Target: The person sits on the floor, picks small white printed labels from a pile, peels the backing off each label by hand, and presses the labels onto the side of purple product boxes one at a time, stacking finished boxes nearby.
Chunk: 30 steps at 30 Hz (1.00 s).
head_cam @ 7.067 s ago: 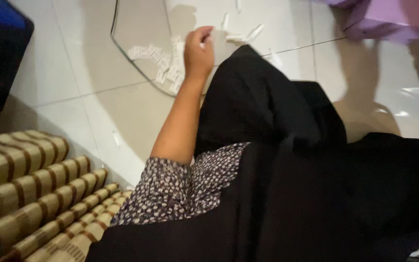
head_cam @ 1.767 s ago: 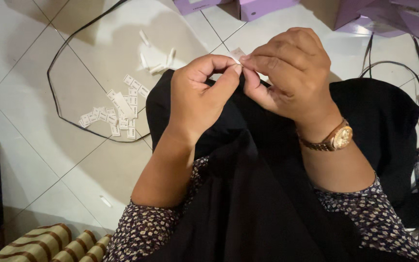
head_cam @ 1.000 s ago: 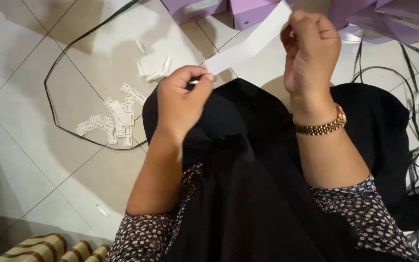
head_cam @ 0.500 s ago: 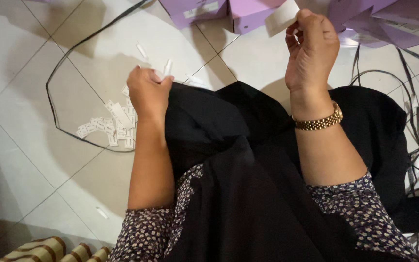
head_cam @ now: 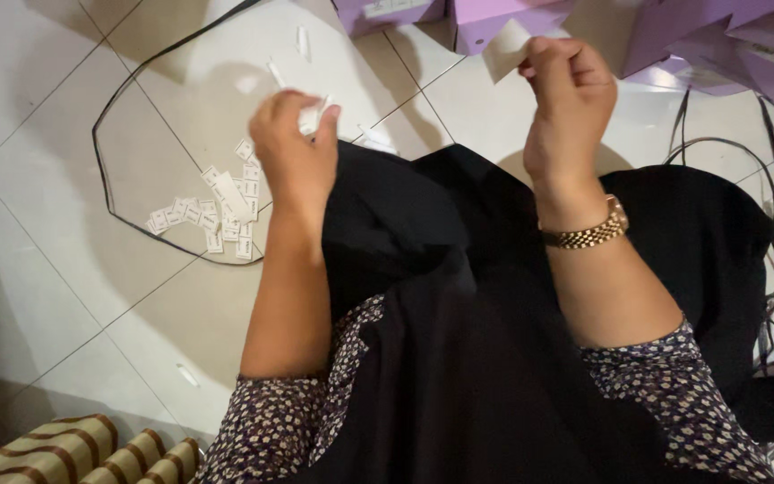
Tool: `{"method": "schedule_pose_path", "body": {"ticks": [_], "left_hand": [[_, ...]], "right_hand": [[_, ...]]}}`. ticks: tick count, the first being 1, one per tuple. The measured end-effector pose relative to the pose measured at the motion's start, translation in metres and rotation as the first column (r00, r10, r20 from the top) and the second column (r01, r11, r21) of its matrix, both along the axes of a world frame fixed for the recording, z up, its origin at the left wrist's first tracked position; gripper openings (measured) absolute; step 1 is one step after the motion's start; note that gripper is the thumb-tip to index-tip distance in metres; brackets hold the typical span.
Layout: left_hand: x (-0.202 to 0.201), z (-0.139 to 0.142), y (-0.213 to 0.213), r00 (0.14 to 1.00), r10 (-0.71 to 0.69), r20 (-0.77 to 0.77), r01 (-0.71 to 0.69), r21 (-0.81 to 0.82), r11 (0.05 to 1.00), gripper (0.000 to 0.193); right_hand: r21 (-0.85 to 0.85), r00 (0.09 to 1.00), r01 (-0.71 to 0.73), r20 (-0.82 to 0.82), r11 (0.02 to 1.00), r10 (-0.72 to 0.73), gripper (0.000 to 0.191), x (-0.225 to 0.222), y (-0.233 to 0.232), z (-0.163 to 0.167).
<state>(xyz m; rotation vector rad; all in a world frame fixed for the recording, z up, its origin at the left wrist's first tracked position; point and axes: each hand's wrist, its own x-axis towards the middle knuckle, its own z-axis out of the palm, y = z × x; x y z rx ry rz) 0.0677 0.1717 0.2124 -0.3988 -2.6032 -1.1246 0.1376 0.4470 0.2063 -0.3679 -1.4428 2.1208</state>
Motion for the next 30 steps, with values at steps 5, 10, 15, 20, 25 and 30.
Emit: {"method": "schedule_pose_path", "body": {"ticks": [5,10,15,20,25,30], "left_hand": [[0.032,0.009,0.046,0.666,-0.382,0.641,-0.139,0.609,0.780,0.024],[0.027,0.011,0.064,0.639,-0.461,0.616,-0.232,0.726,0.648,0.031],[0.019,-0.011,0.055,0.654,-0.461,0.600,-0.289,0.761,0.581,0.022],[0.009,-0.049,0.047,0.779,-0.348,0.522,-0.282,0.786,0.549,0.016],[-0.016,-0.085,0.042,0.858,-0.187,0.478,-0.308,0.771,0.557,0.018],[-0.035,-0.109,0.048,0.830,-0.244,0.502,-0.325,0.790,0.521,0.019]], "right_hand": [[0.762,0.995,0.095,-0.066,0.640,-0.069,0.006,0.011,-0.025,0.013],[0.971,0.984,0.126,-0.148,0.201,0.100,0.012,0.015,-0.044,0.023],[0.990,0.982,0.086,-0.103,0.110,0.156,0.015,0.010,-0.059,0.018],[0.995,0.974,0.026,-0.046,0.093,0.224,0.038,0.008,-0.059,0.006],[0.951,0.997,-0.064,0.047,0.302,0.063,0.061,-0.003,-0.052,-0.030],[0.959,0.950,-0.038,0.121,0.279,-0.288,0.098,-0.058,-0.016,-0.072]]}}
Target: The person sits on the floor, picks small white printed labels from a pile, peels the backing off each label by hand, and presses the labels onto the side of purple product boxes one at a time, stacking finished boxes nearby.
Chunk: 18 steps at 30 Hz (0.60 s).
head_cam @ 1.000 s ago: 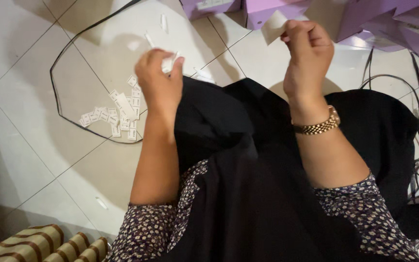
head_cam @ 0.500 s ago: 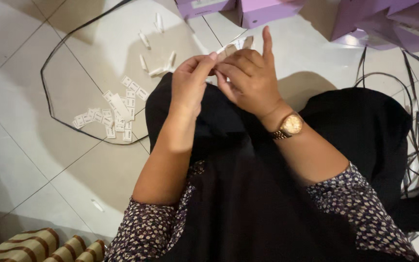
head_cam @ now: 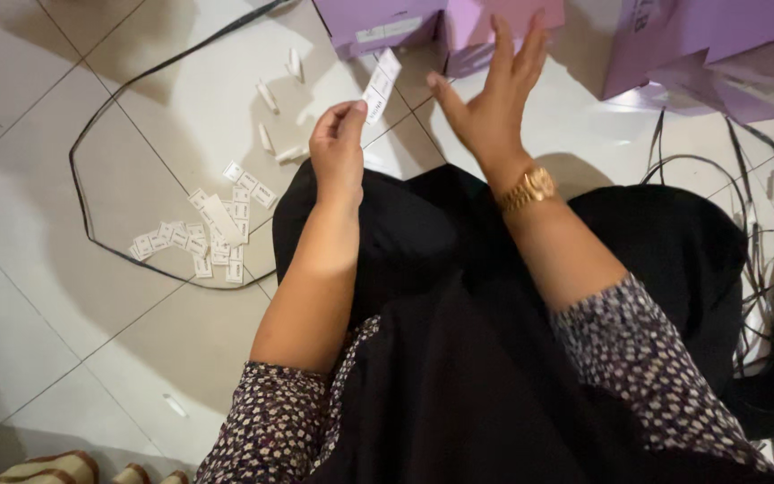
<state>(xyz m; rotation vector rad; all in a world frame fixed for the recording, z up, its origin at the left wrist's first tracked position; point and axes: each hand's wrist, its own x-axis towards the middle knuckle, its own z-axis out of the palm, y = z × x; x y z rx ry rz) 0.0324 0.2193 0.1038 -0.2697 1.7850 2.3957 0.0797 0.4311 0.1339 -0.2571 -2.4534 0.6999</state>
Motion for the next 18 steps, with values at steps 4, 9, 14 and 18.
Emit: {"method": "schedule_pose_path", "body": {"ticks": [4,9,14,18], "left_hand": [[-0.008,-0.006,0.000,0.993,-0.031,0.111,0.044,-0.119,0.992,0.023],[-0.012,-0.004,-0.007,0.973,-0.070,0.220,0.067,0.019,0.998,0.024],[-0.013,-0.006,-0.009,0.958,-0.131,0.255,0.058,0.274,0.960,0.025],[-0.014,-0.008,-0.013,0.949,-0.185,0.255,0.077,0.382,0.921,0.032]], "right_hand": [[0.219,0.964,0.183,0.150,0.958,-0.218,0.123,-0.055,0.031,0.000],[0.089,0.781,0.210,0.583,0.974,-0.222,0.118,-0.072,0.044,0.028],[0.023,0.675,0.301,0.701,0.953,-0.230,0.114,-0.029,0.037,0.055],[0.083,0.461,0.249,0.866,0.965,-0.193,0.131,0.047,0.036,0.063]]}}
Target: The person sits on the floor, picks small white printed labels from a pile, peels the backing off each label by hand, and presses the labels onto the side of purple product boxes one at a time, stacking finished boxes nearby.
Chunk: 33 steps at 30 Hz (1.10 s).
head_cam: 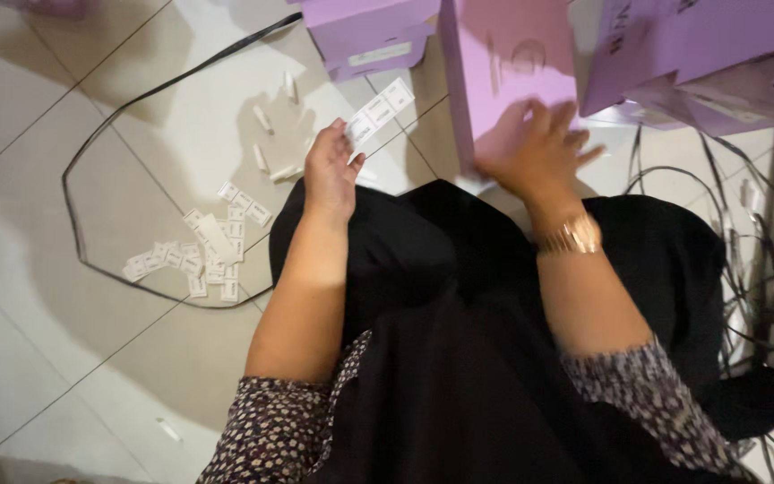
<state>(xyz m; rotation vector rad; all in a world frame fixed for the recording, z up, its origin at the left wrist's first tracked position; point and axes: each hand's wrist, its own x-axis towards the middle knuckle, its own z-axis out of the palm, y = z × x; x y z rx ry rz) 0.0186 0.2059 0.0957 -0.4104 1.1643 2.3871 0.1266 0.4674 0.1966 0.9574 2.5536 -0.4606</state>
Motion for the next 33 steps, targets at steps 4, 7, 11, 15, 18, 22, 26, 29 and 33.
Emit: {"method": "schedule_pose_path", "body": {"ticks": [4,7,11,15,18,22,26,29,33], "left_hand": [[0.000,-0.001,0.002,1.000,-0.020,0.002,0.020,0.023,1.000,0.039],[-0.002,-0.002,0.003,1.000,-0.025,0.008,0.025,0.007,1.000,0.041],[0.000,-0.004,-0.006,0.999,0.038,-0.007,-0.037,0.088,0.995,0.039],[0.001,-0.004,-0.010,0.993,0.109,0.043,-0.111,0.071,0.991,0.041],[-0.004,-0.004,-0.006,0.987,0.152,0.058,-0.156,0.067,0.985,0.042],[-0.006,-0.010,-0.010,0.979,0.189,0.075,-0.194,0.068,0.979,0.045],[-0.011,-0.014,-0.011,0.969,0.210,0.129,-0.214,0.017,0.977,0.046],[-0.016,-0.006,-0.004,0.973,0.179,0.143,-0.189,0.063,0.980,0.042],[-0.007,0.032,-0.008,0.988,-0.150,0.038,0.136,0.244,0.960,0.046]], "right_hand": [[0.040,0.996,0.008,-0.094,0.999,-0.004,0.136,0.027,0.018,0.005],[-0.021,0.979,0.088,-0.182,0.996,-0.090,0.138,0.012,0.017,0.000],[-0.036,0.995,0.030,-0.089,0.999,-0.033,0.143,-0.006,-0.004,-0.018],[0.033,0.987,-0.001,-0.159,0.999,0.006,0.138,0.000,-0.009,-0.024],[-0.012,0.984,0.015,-0.180,1.000,-0.017,0.132,0.008,-0.003,-0.016],[-0.122,0.932,-0.104,-0.359,0.987,0.054,0.139,0.027,-0.005,0.000],[-0.107,0.694,-0.394,-0.685,0.913,0.220,0.141,0.059,-0.010,0.026],[-0.158,0.507,-0.647,-0.820,0.746,0.267,0.144,0.081,-0.019,0.050],[-0.138,0.449,-0.825,-0.749,0.548,0.487,0.137,0.098,-0.041,0.067]]}}
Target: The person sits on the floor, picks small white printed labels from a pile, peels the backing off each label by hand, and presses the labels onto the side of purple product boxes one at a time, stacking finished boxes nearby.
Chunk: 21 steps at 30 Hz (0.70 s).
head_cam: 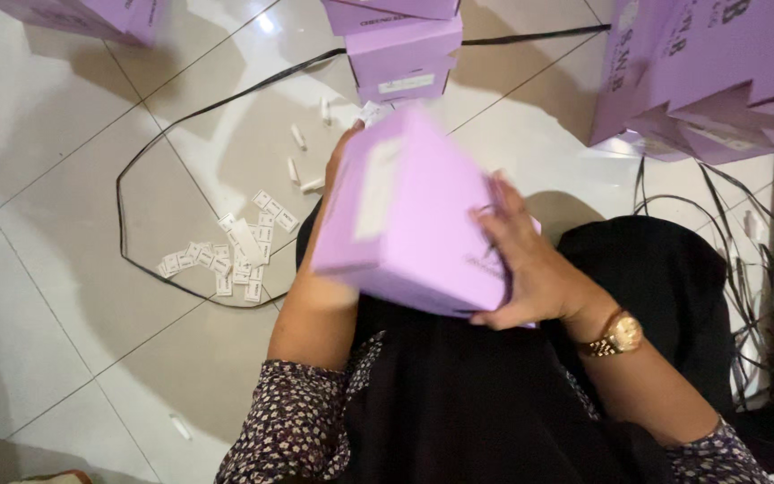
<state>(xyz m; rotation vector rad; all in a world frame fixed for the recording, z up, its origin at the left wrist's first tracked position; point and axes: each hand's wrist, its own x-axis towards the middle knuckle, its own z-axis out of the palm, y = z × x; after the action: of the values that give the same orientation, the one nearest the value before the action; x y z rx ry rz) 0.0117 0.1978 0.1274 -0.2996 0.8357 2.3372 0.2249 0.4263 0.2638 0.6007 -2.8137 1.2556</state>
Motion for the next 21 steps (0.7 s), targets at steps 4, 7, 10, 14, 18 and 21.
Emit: {"method": "schedule_pose_path", "body": {"ticks": [4,7,10,14,18,21], "left_hand": [[0.003,0.040,0.002,0.978,0.012,0.207,-0.053,0.195,0.979,0.047],[0.007,0.052,-0.002,0.998,0.043,-0.055,-0.035,0.142,0.989,0.056],[0.022,0.047,0.004,0.940,0.093,-0.329,-0.089,0.028,0.996,0.061],[0.057,0.043,0.026,0.910,0.195,-0.366,-0.200,0.022,0.979,0.059],[0.076,0.062,0.030,0.949,0.211,-0.233,-0.242,-0.114,0.964,0.054],[0.078,0.080,0.025,0.961,0.206,-0.185,-0.240,-0.187,0.952,0.057]], "right_hand": [[0.072,0.998,0.024,-0.053,0.997,-0.021,0.090,0.006,0.001,-0.001],[-0.008,0.983,0.174,-0.060,0.985,-0.174,0.064,0.003,0.015,-0.013],[-0.339,0.934,0.324,-0.032,0.883,-0.355,0.044,-0.008,0.025,-0.030],[-0.709,0.882,0.424,0.182,0.563,-0.435,0.043,-0.040,0.036,-0.049],[-0.713,0.823,0.552,0.382,0.433,-0.419,0.047,-0.066,0.054,-0.047],[-0.693,0.801,0.598,0.508,0.402,-0.316,0.054,-0.077,0.060,-0.032]]}}
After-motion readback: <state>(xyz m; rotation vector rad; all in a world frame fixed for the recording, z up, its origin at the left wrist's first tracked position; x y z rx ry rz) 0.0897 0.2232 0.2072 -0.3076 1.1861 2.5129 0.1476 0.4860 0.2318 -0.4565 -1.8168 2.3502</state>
